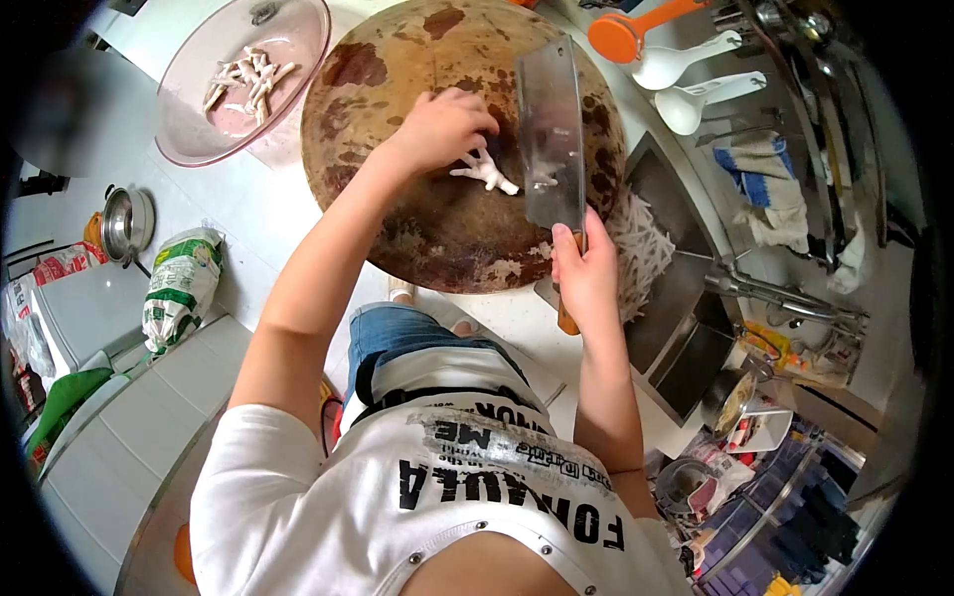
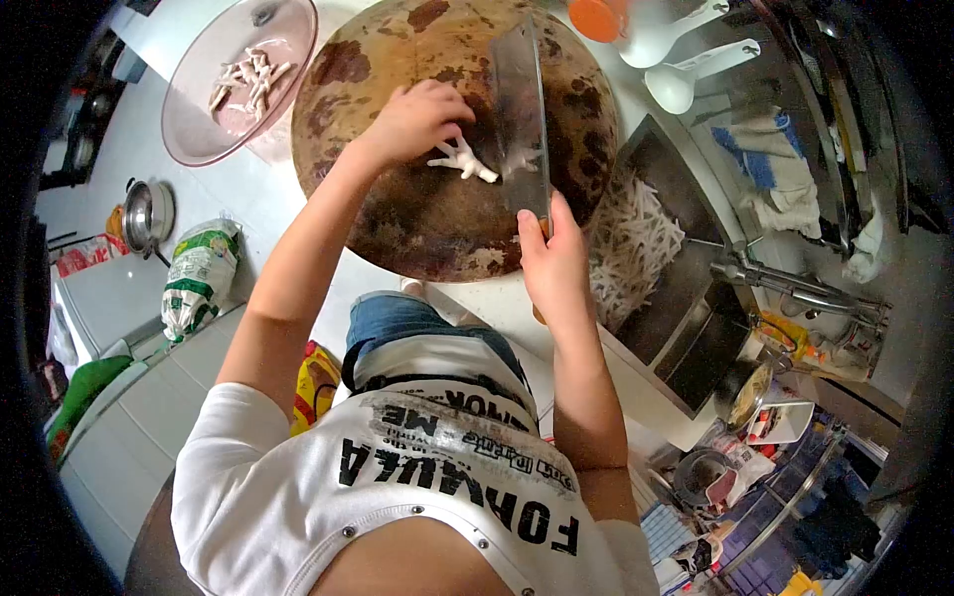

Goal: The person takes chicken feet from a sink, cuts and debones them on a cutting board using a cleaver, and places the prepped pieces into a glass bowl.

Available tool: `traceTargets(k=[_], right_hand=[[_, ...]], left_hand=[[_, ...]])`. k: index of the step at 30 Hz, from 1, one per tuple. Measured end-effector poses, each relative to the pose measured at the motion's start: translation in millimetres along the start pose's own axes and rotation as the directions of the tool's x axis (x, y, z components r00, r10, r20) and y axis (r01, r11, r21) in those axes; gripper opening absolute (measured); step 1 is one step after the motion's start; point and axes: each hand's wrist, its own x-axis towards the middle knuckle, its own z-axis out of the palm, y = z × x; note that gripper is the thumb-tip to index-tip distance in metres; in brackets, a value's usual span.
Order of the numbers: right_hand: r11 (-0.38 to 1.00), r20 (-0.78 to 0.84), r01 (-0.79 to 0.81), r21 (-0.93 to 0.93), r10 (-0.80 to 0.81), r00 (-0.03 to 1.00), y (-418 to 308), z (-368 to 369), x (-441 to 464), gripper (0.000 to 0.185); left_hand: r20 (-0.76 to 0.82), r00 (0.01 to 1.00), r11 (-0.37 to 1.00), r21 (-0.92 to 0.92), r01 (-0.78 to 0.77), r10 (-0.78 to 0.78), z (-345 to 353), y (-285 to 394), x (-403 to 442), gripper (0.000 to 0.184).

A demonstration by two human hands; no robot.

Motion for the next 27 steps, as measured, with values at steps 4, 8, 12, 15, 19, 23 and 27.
traceTargets(k=[4, 8, 12, 15, 19, 23, 27], right_hand=[[1.000, -0.001, -0.017, -0.008, 0.017, 1.000, 4, -3, -3, 0.033], [1.000, -0.010, -0.017, -0.016, 0.017, 1.000, 5, -1, -5, 0.034], [0.999, -0.021, -0.024, -0.045, 0.023, 1.000, 4, -1, -6, 0.035], [0.999, -0.001, -0.002, -0.041, 0.001, 1.000, 3, -2, -7, 0.036], [1.000, -0.024, -0.021, -0.006, 0.021, 0.999, 0, -3, -10, 0.037], [0.999, -0.060, 0.005, 0.034, -0.003, 0.998, 2, -6, -13, 0.038], [0.997, -0.066, 0.001, 0.081, 0.005, 0.998, 2, -11, -19, 0.039]], left_hand=[[-0.321, 0.886, 0.927, -0.280, 0.248, -0.334, 6, 5, -31, 0.014], [-0.327, 0.874, 0.927, -0.232, 0.295, -0.359, 18, 44, -54, 0.016], [-0.391, 0.849, 0.933, -0.214, 0.291, -0.355, 33, 47, -53, 0.020], [-0.498, 0.844, 0.978, -0.051, 0.203, -0.201, 23, 40, -46, 0.018], [-0.174, 0.983, 0.994, 0.087, 0.069, -0.053, 15, 21, -25, 0.017], [0.163, 0.965, 0.963, -0.146, 0.227, -0.203, 18, 31, -25, 0.024], [0.542, 0.777, 0.641, -0.480, 0.599, -0.319, 6, 54, -37, 0.034]])
